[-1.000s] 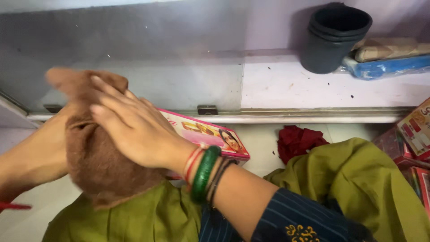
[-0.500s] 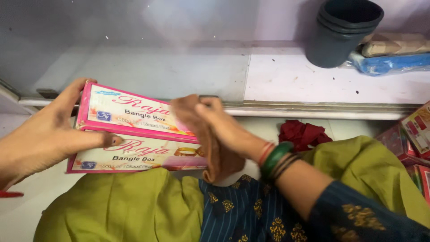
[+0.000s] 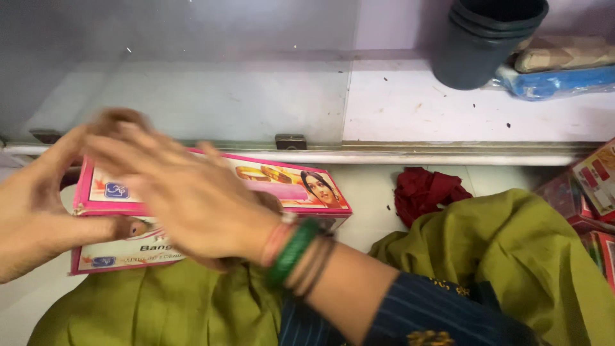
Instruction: The person wipes several rectangular bangle boxes with a brown cloth, handling them one at a time. After wiping each box, the person places it on a shelf inside a glass display cabinet.
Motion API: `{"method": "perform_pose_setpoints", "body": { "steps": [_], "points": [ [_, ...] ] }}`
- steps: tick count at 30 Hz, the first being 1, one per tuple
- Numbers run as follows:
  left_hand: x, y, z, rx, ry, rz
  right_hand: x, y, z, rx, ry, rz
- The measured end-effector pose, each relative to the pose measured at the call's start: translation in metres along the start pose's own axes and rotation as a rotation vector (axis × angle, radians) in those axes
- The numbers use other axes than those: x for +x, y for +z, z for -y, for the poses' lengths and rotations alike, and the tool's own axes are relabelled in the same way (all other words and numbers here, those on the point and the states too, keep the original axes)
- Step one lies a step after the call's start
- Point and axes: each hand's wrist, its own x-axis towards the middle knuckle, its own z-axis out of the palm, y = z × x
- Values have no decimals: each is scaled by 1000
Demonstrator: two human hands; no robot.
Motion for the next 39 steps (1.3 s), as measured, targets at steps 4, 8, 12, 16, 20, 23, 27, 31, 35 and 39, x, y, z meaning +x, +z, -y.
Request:
{"method": "perform_pose_setpoints", "body": {
  "steps": [4, 8, 12, 16, 20, 23, 27, 31, 35, 39],
  "points": [
    [2, 2, -4, 101, 40, -40, -58, -27, -56, -102, 191, 120],
    [0, 0, -7, -9, 171, 17, -119, -45, -113, -109, 608, 169],
    [-3, -7, -26, 20, -66, 82, -152, -35, -131, 84, 557, -120],
    [-11, -7, -44, -127, -104, 126, -121, -25, -102, 19, 672, -207],
    [-13, -2, -59, -79, 12, 102, -63, -11, -39, 154, 266, -258],
    [-14, -4, -67, -40, 203, 107, -15, 1, 12, 401, 187, -184],
    [-11, -3, -64, 19, 142, 74, 0, 4, 44, 201, -63, -187],
    [-14, -4, -62, -167, 89, 132, -37, -13, 3, 112, 38, -153],
    [-14, -4, -62, -142, 65, 125, -107, -30, -68, 103, 317, -195],
    [-12, -3, -67, -25, 40, 78, -162, -27, -131, 24, 598, -316]
  ]
}}
